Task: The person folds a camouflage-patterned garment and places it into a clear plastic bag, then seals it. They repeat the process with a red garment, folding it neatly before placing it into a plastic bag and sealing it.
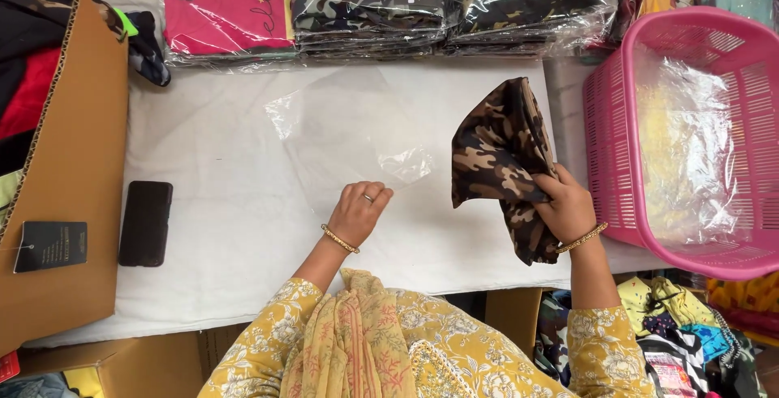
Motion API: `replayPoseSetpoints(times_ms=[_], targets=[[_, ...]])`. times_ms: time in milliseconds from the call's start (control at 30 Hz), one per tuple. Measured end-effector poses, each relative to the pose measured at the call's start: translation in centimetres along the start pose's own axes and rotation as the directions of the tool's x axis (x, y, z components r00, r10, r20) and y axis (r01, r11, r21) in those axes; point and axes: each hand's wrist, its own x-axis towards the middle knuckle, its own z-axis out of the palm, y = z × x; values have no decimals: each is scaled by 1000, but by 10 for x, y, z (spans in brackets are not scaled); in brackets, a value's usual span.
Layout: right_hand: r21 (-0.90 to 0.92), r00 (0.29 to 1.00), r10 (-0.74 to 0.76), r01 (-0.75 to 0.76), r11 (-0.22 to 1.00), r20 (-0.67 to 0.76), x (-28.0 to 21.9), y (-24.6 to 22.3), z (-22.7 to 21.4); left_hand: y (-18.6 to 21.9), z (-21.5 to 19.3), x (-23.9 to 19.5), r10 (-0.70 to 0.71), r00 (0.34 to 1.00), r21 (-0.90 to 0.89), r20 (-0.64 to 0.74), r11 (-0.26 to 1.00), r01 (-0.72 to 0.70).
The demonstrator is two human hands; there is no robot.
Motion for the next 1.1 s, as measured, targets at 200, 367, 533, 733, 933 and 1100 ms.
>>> replayPoseSetpoints(times_ms=[200, 367, 533, 733, 933, 1100], targets=[[-9, 999, -53, 53, 999, 2, -12, 5, 11, -41, 48, -18, -570, 813, -53, 124, 814, 579], [32, 973, -201, 198, 980, 116, -11, -14, 48, -71, 57, -9, -772, 517, -200, 369, 478, 856], [190, 827, -480, 442, 877, 293, 12, -52, 118, -82, 70, -7, -662, 535, -301, 526, 443, 844], [56, 490, -265, 400, 915, 830, 46, -80, 154, -44, -3, 32, -472, 673, -374, 569, 580, 723], [692, 752, -396, -109, 714, 527, 30, -9, 247, -30, -16, 31, -340, 798, -229, 498, 836, 499], [617, 666, 170, -741, 266, 726, 3, -59, 270, -7, -15, 41, -351, 876, -320, 330, 832, 454]])
